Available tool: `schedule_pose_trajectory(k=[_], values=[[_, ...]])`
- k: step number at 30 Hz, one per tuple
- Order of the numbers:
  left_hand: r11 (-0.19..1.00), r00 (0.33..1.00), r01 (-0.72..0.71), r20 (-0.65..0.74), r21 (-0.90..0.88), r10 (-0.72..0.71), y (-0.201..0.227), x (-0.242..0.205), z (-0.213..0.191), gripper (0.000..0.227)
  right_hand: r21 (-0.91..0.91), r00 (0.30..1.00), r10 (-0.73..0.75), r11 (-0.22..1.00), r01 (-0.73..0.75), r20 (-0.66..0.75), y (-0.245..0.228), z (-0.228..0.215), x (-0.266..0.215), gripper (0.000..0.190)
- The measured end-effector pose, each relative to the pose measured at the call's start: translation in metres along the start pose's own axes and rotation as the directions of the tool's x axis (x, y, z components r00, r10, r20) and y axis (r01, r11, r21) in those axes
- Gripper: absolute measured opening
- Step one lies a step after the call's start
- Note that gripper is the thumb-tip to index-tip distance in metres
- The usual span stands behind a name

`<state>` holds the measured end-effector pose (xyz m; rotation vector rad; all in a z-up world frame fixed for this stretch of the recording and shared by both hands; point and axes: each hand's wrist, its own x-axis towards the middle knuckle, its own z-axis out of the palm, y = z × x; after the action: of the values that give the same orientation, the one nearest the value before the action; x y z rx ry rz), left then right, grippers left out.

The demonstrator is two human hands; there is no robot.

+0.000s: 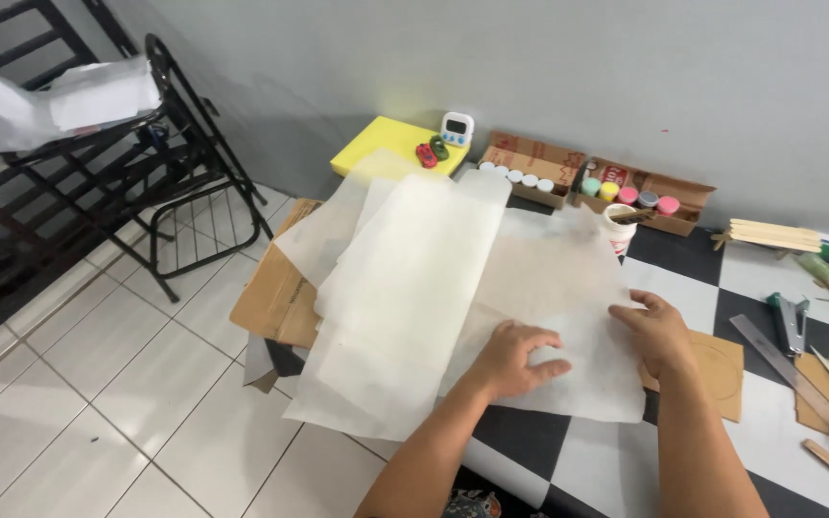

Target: Measuring and organizing cardboard pieces on a table using a ruler.

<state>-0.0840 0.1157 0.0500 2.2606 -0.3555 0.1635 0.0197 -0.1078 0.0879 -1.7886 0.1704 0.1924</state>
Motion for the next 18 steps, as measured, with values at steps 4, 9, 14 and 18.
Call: schedule_pose_trajectory(k=[4, 9, 14, 18], values=[[0.986, 0.997, 0.033, -0.076, 0.161, -0.021, 0.024, 0.009, -0.012, 0.059, 0.034, 0.989, 0.037, 0.999, -0.042, 0.141, -0.004, -0.002, -0.013, 0.040], [0.922, 0.880, 0.125, 0.388, 0.365, -0.273, 0.097, 0.012, -0.017, 0.097, 0.095, 0.954, -0.074, 0.994, 0.047, 0.292, 0.013, -0.017, 0.000, 0.030], [0.879, 0.820, -0.001, 0.503, 0.477, -0.272, 0.106, 0.017, 0.033, 0.110, -0.434, 0.987, 0.029, 0.900, 0.043, 0.157, 0.006, -0.057, 0.008, 0.021], [0.889, 0.825, -0.107, 0.539, 0.445, -0.170, 0.112, 0.019, 0.052, 0.106, -0.622, 0.987, 0.002, 0.776, 0.098, 0.159, 0.003, -0.092, 0.007, 0.033]])
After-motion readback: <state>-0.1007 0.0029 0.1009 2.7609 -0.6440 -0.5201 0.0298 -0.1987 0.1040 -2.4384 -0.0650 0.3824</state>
